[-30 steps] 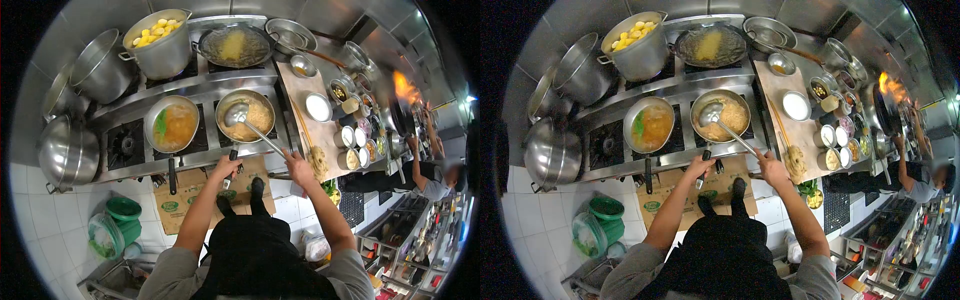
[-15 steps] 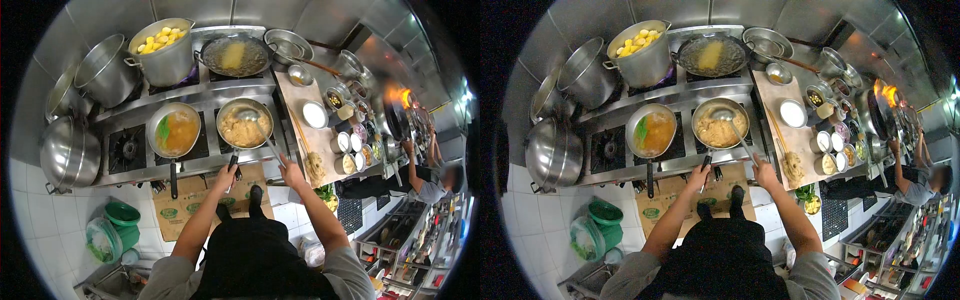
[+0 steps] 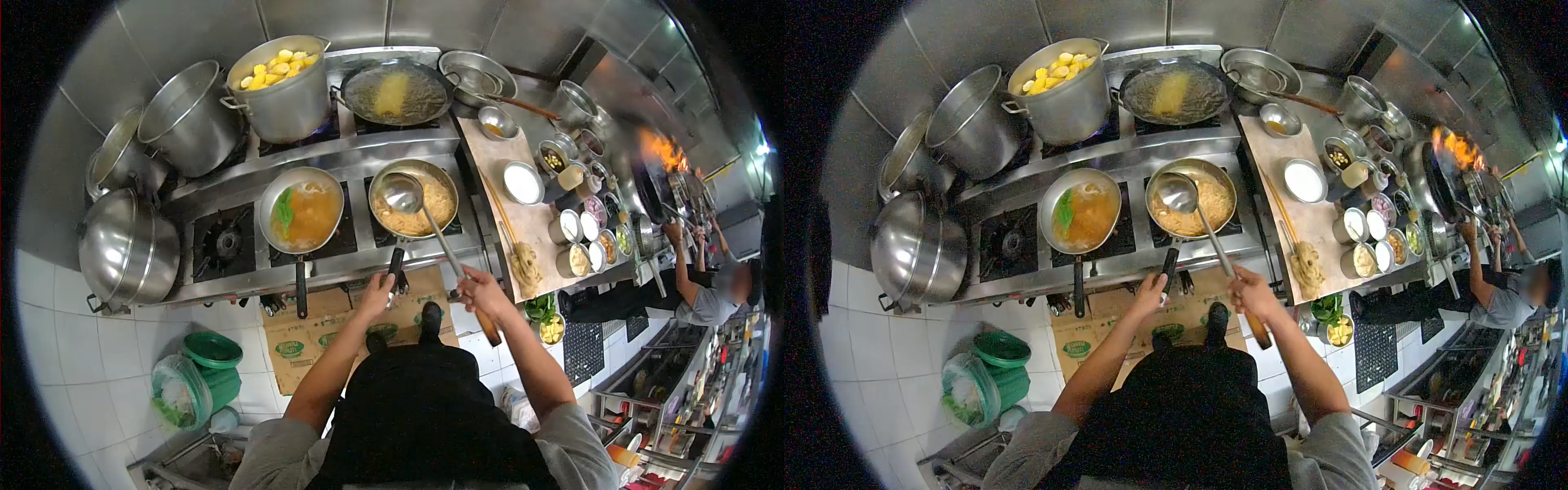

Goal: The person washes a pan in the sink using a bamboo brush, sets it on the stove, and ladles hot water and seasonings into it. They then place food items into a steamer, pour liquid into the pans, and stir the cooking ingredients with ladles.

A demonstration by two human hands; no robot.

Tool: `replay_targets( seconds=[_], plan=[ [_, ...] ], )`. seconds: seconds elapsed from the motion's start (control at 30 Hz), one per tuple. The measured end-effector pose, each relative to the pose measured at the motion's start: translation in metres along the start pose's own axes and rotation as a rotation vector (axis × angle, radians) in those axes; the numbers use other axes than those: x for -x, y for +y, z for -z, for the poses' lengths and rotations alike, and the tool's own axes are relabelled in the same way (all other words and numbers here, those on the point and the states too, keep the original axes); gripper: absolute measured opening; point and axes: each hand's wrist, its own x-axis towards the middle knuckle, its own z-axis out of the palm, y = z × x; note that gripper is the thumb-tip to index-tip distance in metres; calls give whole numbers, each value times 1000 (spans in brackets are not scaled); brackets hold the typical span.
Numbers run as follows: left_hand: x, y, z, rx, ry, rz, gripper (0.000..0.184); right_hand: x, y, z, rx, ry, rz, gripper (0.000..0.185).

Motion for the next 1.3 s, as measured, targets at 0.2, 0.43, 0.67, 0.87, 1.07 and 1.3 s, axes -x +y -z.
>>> replay_targets(
  seconds=[0.2,0.43,0.67,0.87,1.07,1.3],
  plan=[
    [37,-24,11,306,-116,105,54,-7,26,-28,262,50,110,53],
    [59,-25,23,342,-86,76,55,14,16,-14,364,70,50,52],
    [28,13,12,272,-173,27,58,51,-109,64,1237,86,200,50],
    [13,32,3,382,-273,26,41,-15,-197,84,1693,-176,179,47],
    [11,31,-2,446,-283,10,28,-28,-227,66,1815,-79,404,46],
    [3,29,2,430,-319,66,32,-43,-252,41,2045,-79,211,36]
  ],
)
